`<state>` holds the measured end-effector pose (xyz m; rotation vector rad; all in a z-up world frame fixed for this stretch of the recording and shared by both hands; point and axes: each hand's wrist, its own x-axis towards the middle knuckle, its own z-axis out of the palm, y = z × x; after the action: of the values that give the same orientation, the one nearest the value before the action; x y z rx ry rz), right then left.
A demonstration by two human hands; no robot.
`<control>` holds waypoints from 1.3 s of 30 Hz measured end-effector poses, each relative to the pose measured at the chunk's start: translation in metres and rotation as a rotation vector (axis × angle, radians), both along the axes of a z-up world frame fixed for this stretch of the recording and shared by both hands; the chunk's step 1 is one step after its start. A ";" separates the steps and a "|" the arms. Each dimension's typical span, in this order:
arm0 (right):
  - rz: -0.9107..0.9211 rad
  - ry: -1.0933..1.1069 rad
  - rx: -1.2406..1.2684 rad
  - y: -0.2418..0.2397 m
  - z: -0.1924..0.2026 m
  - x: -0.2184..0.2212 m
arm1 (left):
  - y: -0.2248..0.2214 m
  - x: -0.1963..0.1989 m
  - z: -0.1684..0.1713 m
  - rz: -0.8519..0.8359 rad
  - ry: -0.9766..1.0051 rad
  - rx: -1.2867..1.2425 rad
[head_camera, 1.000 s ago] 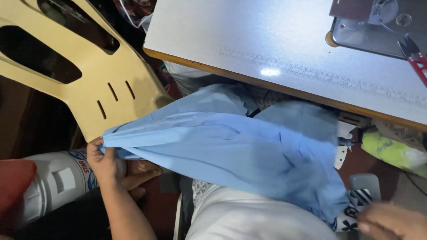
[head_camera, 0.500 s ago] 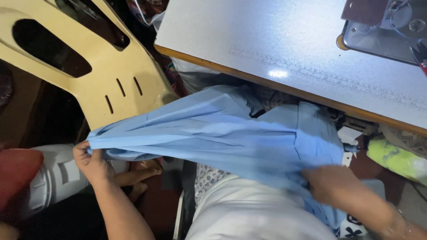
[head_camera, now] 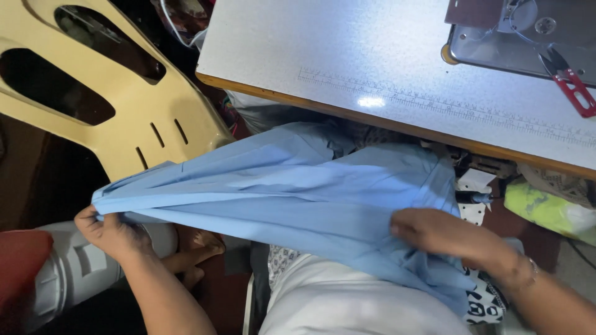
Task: Inspecting a light blue garment for quality and trimming loose threads with snips at a sewing workstation.
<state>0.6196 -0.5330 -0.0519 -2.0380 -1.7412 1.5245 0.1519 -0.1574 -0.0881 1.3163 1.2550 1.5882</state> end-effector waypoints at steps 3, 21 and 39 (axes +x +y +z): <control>-0.065 -0.261 -0.374 0.011 -0.050 0.027 | 0.003 -0.013 0.007 0.096 -0.060 0.018; -0.954 -0.266 -0.098 0.017 -0.146 0.134 | 0.003 -0.004 -0.009 0.170 -0.209 -0.115; 0.344 -0.251 -0.325 -0.010 -0.005 0.000 | 0.003 0.017 -0.010 0.094 -0.256 -0.176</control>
<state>0.6198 -0.5426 -0.0573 -2.2534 -2.1561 1.8186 0.1691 -0.1549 -0.0978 0.9253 1.2774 1.6120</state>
